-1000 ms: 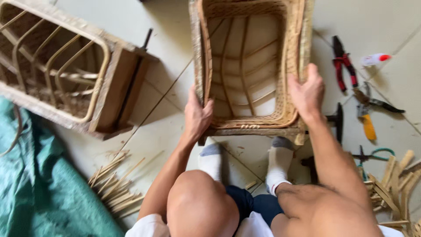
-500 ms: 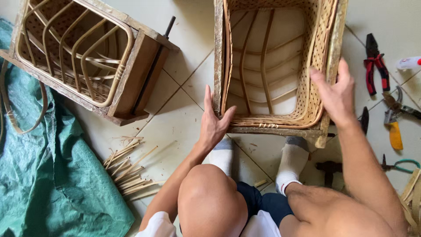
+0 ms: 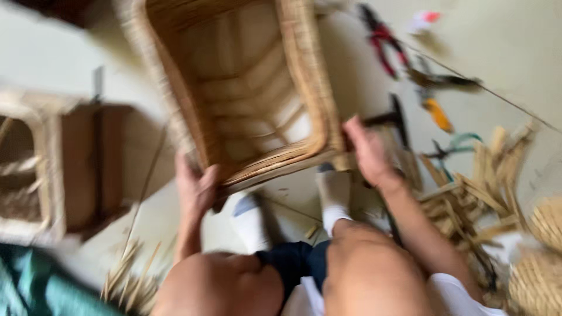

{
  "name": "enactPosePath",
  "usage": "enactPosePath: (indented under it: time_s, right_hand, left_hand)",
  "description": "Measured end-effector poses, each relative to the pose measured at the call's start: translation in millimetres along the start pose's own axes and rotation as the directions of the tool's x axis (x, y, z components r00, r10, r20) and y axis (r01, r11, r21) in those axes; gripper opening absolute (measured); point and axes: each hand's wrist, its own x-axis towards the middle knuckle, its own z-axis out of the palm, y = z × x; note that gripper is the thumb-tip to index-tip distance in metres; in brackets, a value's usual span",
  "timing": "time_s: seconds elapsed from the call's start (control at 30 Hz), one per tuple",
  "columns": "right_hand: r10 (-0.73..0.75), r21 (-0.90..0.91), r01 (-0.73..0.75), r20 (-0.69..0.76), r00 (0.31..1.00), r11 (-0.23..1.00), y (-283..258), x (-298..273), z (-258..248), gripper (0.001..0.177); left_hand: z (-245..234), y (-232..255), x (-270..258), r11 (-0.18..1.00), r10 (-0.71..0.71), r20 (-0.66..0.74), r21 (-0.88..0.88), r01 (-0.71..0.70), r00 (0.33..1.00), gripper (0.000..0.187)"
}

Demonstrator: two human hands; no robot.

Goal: The person is assembling a woven basket by fitting a bamboo rim into a wooden mold. They use a hammer to tap the rim into place and a knife to trim excess material, then adjust the rim by hand to ensure a snug fit.

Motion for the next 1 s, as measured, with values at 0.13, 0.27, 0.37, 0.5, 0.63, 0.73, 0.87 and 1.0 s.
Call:
enactPosePath:
  time_s: [0.13, 0.27, 0.37, 0.5, 0.63, 0.73, 0.87, 1.0]
  right_hand:
    - [-0.364, -0.398, 0.306, -0.076, 0.928, 0.865, 32, -65, -44, 0.033]
    - [-0.110, -0.600, -0.133, -0.352, 0.930, 0.789, 70, -73, -96, 0.030]
    - [-0.336, -0.718, 0.008, -0.316, 0.887, 0.696, 99, -51, -136, 0.015]
    - [-0.488, -0.758, 0.211, -0.158, 0.859, 0.617, 122, 9, -164, 0.022]
    - [-0.560, -0.870, 0.231, -0.060, 0.826, 0.435, 133, 47, -165, 0.031]
    - [-0.474, -0.816, 0.196, -0.106, 0.874, 0.544, 132, 53, -172, 0.037]
    - [-0.402, -0.743, 0.181, -0.128, 0.907, 0.644, 139, 59, -180, 0.038]
    - [-0.391, -0.781, 0.140, -0.142, 0.909, 0.609, 154, 65, -193, 0.037]
  left_hand:
    - [-4, 1, 9, 0.999, -0.024, 0.024, 0.045, 0.023, 0.999, 0.064]
    - [-11, -6, 1, 0.988, -0.024, -0.002, 0.154, 0.024, 1.000, 0.059]
    - [-4, -12, 7, 0.989, 0.015, -0.016, 0.150, -0.012, 1.000, 0.051]
    - [-1, -11, 0, 0.996, 0.089, -0.034, 0.022, -0.088, 0.995, 0.059]
    - [8, 6, -12, 0.820, 0.514, -0.147, 0.372, -0.434, 0.845, 0.075]
    - [17, 24, -23, 0.435, 0.637, 0.273, 0.645, -0.628, 0.721, 0.079]
    - [24, 36, -29, 0.442, 0.563, 0.502, 0.488, -0.753, 0.656, 0.060]
    - [24, 37, -25, 0.447, 0.529, 0.550, 0.467, -0.763, 0.646, 0.042]
